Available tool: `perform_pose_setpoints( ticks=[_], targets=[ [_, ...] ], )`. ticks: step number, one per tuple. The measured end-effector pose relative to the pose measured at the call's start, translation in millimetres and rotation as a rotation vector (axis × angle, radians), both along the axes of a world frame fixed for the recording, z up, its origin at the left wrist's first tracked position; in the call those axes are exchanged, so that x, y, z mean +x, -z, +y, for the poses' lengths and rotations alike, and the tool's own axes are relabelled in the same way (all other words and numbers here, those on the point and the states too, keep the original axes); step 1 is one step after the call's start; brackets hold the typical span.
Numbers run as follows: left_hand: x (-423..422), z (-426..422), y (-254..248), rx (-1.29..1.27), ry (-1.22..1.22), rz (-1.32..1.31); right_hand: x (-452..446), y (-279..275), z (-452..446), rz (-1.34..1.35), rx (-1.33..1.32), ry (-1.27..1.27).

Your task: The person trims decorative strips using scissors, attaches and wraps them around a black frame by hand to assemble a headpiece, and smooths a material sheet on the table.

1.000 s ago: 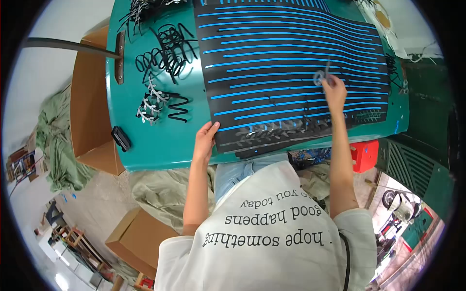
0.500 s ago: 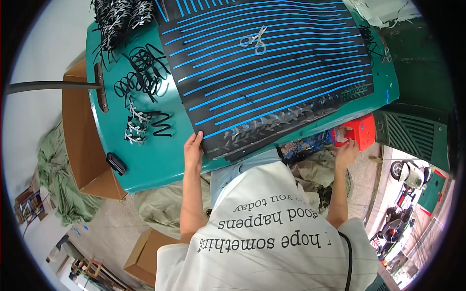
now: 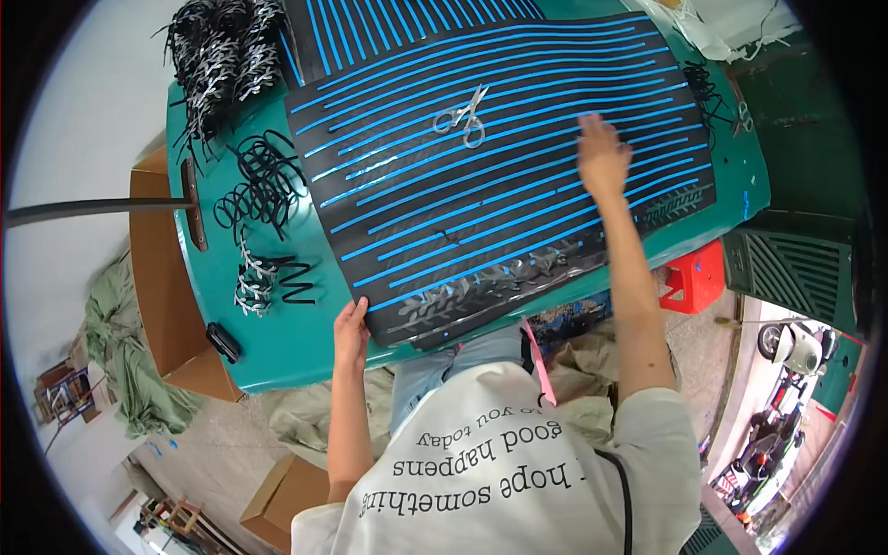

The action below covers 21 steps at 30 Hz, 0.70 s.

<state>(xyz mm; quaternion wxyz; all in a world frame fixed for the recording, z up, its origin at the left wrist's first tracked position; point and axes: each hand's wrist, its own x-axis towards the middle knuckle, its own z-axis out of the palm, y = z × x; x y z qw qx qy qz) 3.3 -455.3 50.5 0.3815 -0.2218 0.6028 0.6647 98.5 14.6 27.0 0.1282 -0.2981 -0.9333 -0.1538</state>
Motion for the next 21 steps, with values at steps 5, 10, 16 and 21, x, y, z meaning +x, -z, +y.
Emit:
perform_pose_setpoints(
  ticks=[5,10,16,21],
  targets=[
    [1.1,0.6,3.9,0.061,-0.046,0.026,271.4,17.0,51.5,-0.384,-0.271,0.912],
    [5.3,-2.7,2.0,0.102,-0.114,-0.022,240.5,-57.9,-58.3,0.138,-0.327,0.538],
    [11.1,-4.0,-19.6,0.295,-0.175,-0.05,30.4,-87.3,-275.1,0.403,-1.197,-0.425],
    [15.8,-3.0,-8.5,0.389,-0.172,-0.029,-32.5,-75.8,-334.6,0.314,-1.31,-0.58]
  ],
)
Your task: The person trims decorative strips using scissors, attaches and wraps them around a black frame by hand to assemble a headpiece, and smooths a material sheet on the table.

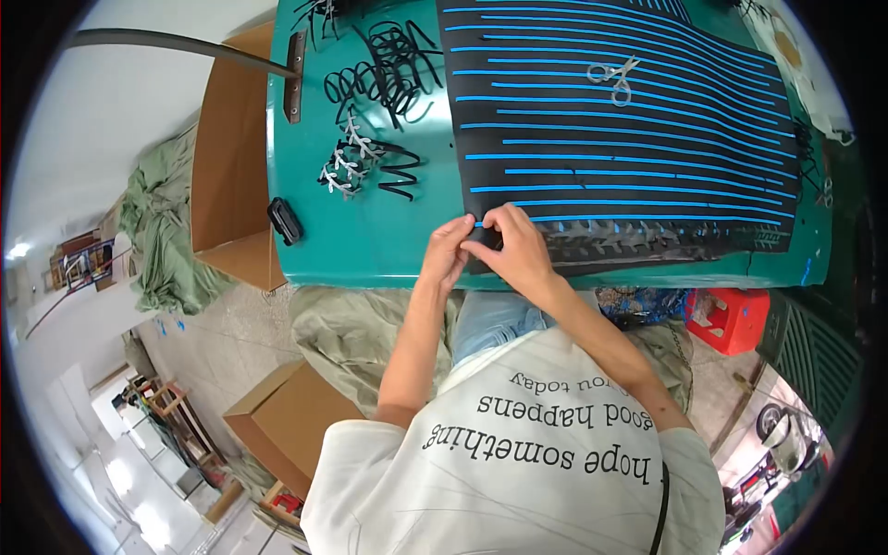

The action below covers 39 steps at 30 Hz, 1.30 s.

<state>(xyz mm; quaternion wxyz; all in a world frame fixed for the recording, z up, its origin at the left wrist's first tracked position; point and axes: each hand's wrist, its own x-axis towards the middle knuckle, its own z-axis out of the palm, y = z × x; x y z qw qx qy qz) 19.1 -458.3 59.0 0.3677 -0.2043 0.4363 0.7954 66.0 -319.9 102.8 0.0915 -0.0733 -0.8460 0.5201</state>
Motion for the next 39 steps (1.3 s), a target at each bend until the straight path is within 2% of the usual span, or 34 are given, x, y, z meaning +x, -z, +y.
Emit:
perform_pose_setpoints(
  ticks=[3,6,11,13,14,16,17,19,20,22,23,25,27,28,30,31,35,39],
  targets=[
    [3.7,-2.6,10.2,0.017,-0.029,-0.002,-8.9,11.7,-2.9,-0.144,0.087,-0.056],
    [4.8,4.1,8.2,-0.009,-0.101,-0.044,-6.5,24.6,-1.1,0.029,0.216,-0.11],
    [8.7,-3.7,21.9,-0.158,-0.015,0.042,-2.2,49.8,-7.3,0.084,0.387,-0.104],
    [7.8,4.4,19.0,-0.275,-0.101,0.055,1.9,45.1,9.4,0.117,0.204,0.096],
    [8.8,7.4,18.2,-0.332,-0.152,0.056,8.8,40.3,27.3,-0.123,0.107,0.297],
    [11.6,-0.3,27.3,-0.38,-0.149,0.049,19.7,18.1,82.0,0.016,0.246,0.728],
    [9.0,-5.5,32.4,-0.424,-0.135,0.053,32.8,22.3,118.5,-0.065,-0.123,0.889],
    [6.5,-13.1,32.6,-0.471,-0.102,0.057,49.0,18.9,159.8,-0.021,-0.546,0.954],
    [5.8,-13.5,27.6,-0.658,-0.021,0.231,49.3,12.5,159.7,-0.02,-0.545,0.961],
    [10.0,-8.9,14.4,-1.024,0.14,0.573,48.4,-0.7,146.9,0.009,-0.959,0.949],
    [10.4,1.3,-2.0,-1.026,0.142,0.569,46.0,-5.1,140.6,0.025,-1.17,0.932],
    [11.5,28.0,-37.7,-1.355,0.072,1.315,37.6,-9.8,126.2,0.05,-1.272,0.919],
    [14.3,66.8,-46.2,-1.206,0.363,1.392,37.2,-10.7,117.9,0.107,-1.457,0.886],
    [15.3,85.9,-36.4,-1.204,0.37,1.392,41.3,-8.6,120.6,0.107,-1.458,0.893],
    [13.2,115.6,-9.5,-1.337,0.477,1.423,47.0,0.3,130.6,0.147,-1.539,0.734],
    [12.8,119.2,-0.8,-1.342,0.476,1.426,49.2,2.3,137.3,0.171,-1.579,0.647],
    [16.2,127.8,25.3,-1.507,0.499,1.381,67.4,-8.0,176.8,0.086,-1.551,0.67],
    [20.5,131.3,24.6,-1.585,0.512,1.39,117.5,-11.5,276.9,0.203,-1.571,0.554]
  ],
)
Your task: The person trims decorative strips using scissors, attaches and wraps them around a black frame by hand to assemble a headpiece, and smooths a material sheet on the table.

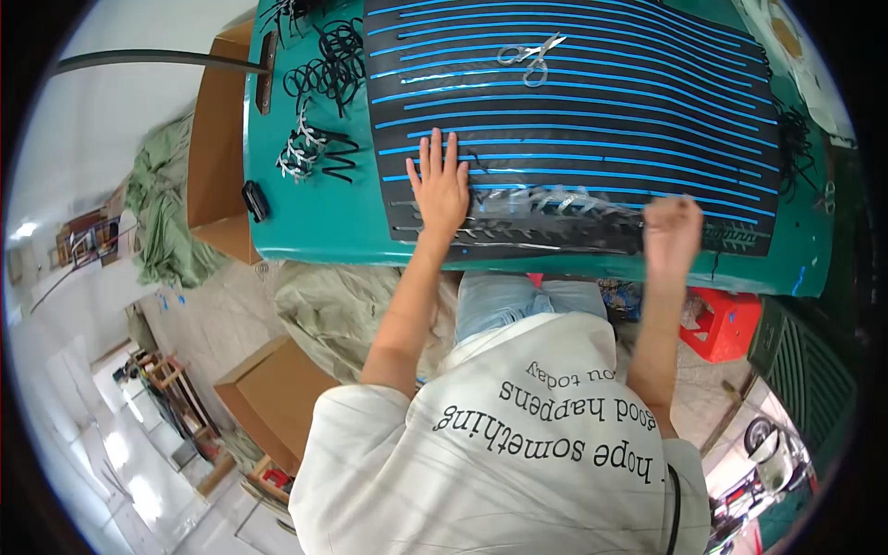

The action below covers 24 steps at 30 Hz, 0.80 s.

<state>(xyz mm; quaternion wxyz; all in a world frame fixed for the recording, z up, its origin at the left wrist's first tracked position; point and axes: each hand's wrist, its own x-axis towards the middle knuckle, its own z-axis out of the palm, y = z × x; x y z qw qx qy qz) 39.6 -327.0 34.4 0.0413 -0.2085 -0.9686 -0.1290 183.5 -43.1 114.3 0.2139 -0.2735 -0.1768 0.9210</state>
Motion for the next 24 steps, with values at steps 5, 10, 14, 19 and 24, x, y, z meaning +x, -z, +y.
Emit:
perform_pose_setpoints(
  ticks=[5,10,14,19,24],
  targets=[
    [-1.2,6.9,3.1,-0.029,0.02,0.047,153.6,-19.5,243.6,0.054,0.301,0.113],
    [17.9,3.4,0.6,-0.125,0.023,0.069,353.6,-4.6,498.7,-0.44,0.389,0.446],
    [15.7,22.2,-22.3,-0.288,-0.032,0.053,314.5,-5.3,461.7,-0.496,0.372,0.358],
    [-13.3,-3.6,-26.8,-0.002,-0.034,-0.288,273.4,46.5,425.1,-1.376,1.145,0.398],
    [-33.0,-21.1,-51.9,0.981,-0.346,-0.936,126.4,-15.5,219.6,-0.887,1.647,-0.171]
  ],
)
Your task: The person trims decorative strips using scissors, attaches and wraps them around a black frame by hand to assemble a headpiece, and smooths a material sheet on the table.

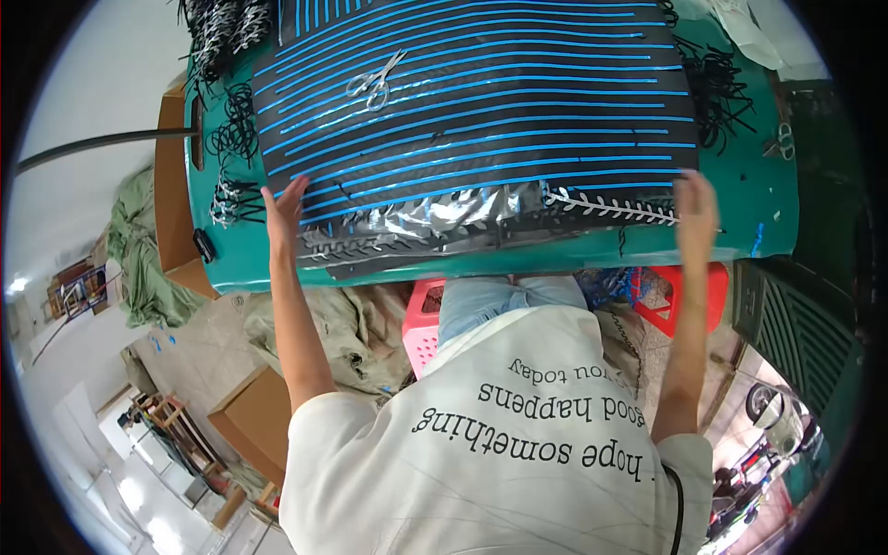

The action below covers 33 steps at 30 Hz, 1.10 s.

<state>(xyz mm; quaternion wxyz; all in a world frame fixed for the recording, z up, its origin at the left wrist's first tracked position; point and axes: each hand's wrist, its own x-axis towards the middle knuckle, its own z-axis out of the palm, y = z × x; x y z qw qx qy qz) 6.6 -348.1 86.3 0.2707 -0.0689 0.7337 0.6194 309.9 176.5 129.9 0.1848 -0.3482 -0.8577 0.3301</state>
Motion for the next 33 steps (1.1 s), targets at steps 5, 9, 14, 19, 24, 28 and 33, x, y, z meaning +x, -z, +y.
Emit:
perform_pose_setpoints(
  ticks=[5,9,14,19,24,28,33],
  targets=[
    [62.9,139.8,-40.7,-0.507,0.091,0.576,-69.9,19.3,-79.9,-0.133,-0.008,-0.492],
    [129.1,273.1,-2.8,-0.716,0.486,1.05,-75.3,17.4,-87.7,-0.463,-0.323,-0.62],
    [147.2,317.3,46.0,-0.917,0.399,1.034,-58.3,21.6,-23.7,-0.318,-0.447,-0.772],
    [150.4,311.3,48.8,-1.013,0.439,1.045,58.9,-50.3,218.5,-0.395,-0.302,-0.396],
    [153.6,311.9,52.1,-1.05,0.452,1.061,245.9,-125.9,407.0,-0.62,-0.4,0.211],
    [142.8,299.9,60.2,-0.999,0.481,0.998,245.1,-118.4,380.8,-0.477,-0.443,0.237],
    [114.5,275.0,5.6,0.362,0.192,0.15,232.0,-103.7,348.1,-0.409,-0.504,0.178]
  ],
)
